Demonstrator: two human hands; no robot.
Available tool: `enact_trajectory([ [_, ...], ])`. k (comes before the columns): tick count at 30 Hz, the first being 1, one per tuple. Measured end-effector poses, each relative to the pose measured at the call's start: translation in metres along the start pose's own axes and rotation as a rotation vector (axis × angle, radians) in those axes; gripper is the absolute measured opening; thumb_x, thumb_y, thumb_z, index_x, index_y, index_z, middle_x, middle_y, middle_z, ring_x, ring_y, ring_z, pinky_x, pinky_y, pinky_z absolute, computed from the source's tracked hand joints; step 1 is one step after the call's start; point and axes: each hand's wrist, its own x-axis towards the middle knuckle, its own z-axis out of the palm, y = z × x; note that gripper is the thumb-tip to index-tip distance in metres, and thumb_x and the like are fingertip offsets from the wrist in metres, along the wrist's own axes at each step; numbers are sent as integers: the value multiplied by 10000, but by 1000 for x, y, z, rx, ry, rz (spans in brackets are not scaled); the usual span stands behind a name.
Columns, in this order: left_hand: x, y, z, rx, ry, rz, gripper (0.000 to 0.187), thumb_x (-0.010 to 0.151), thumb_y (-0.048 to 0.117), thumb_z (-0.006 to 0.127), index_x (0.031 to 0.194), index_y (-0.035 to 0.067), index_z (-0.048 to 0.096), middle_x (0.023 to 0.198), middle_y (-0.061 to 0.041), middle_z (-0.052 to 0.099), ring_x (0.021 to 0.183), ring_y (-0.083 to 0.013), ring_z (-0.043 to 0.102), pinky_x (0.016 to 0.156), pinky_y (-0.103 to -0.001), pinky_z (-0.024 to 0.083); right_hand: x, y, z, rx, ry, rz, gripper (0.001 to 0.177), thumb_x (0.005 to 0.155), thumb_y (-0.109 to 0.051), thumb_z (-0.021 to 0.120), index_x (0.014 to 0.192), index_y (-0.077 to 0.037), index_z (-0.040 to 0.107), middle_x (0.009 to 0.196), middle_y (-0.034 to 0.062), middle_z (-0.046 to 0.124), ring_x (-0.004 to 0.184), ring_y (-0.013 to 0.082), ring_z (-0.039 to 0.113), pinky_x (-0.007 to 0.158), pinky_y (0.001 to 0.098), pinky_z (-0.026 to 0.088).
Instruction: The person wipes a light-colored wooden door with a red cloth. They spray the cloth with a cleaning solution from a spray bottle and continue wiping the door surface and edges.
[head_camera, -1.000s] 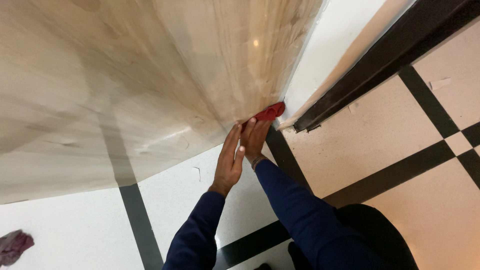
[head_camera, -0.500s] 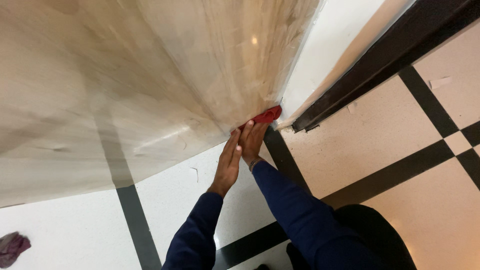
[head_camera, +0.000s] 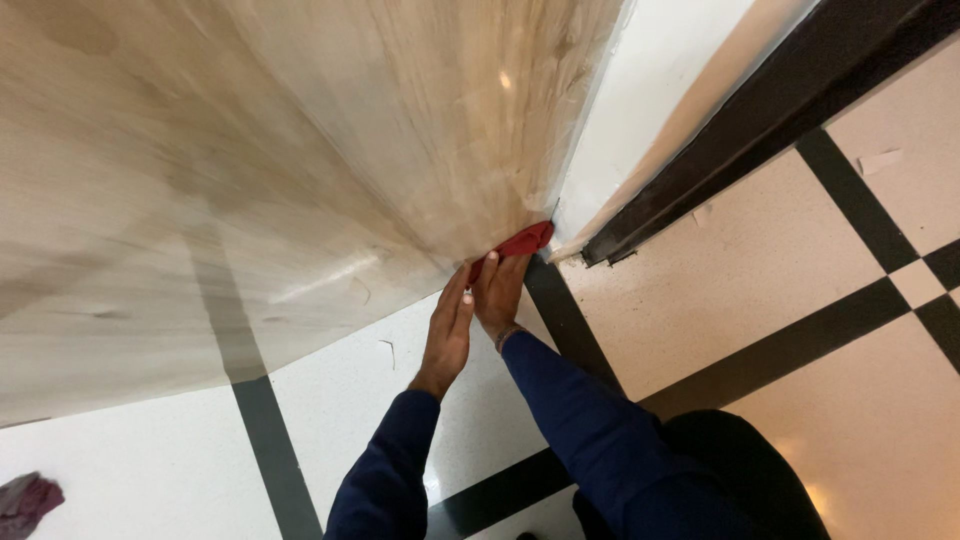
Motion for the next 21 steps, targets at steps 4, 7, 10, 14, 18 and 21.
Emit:
enact_trajectory([
  [4,3,-4,2,-34,2,0,570,1093,348,353,1560,21,370,1645,-185,363,1550,-307,290,1254,-410,244,-2,4,-4,-31,-76,60,666,1100,-301,351,1554,142,149,1560,380,242,1443,512,306,1214,511,249],
  [7,5,-5,5,-1,12,28,561,1093,333,367,1552,10,385,1639,-191,380,1549,-315,299,1257,-415,234,-5,6,-5,-25,-70,26,627,1093,-251,387,1544,134,182,1569,382,246,1436,515,324,1217,502,265],
  [10,5,-4,6,10,6,26,555,1093,325,368,1550,10,389,1634,-190,383,1546,-316,301,1256,-417,233,-6,11,-3,-71,-80,17,560,1090,-217,415,1515,109,249,1574,379,257,1439,513,339,1228,499,272],
  [14,5,-6,1,6,0,-3,558,1088,333,363,1544,15,409,1630,-188,390,1545,-315,305,1259,-419,225,-6,7,-6,-76,-60,-44,552,1087,-180,412,1520,122,247,1577,390,246,1440,529,324,1223,512,271],
  [18,5,-9,0,23,9,-64,573,1078,350,367,1547,21,392,1642,-183,365,1548,-312,287,1259,-422,214,-6,-5,-11,5,-45,-6,584,1059,-167,411,1528,132,231,1539,372,297,1388,518,380,1185,504,317],
  [21,5,-9,-1,25,-6,-135,576,1081,361,356,1559,39,356,1647,-170,340,1547,-302,267,1253,-417,208,-4,-5,-12,-22,-87,37,530,1080,-146,411,1511,123,260,1546,379,288,1388,525,382,1183,514,313],
])
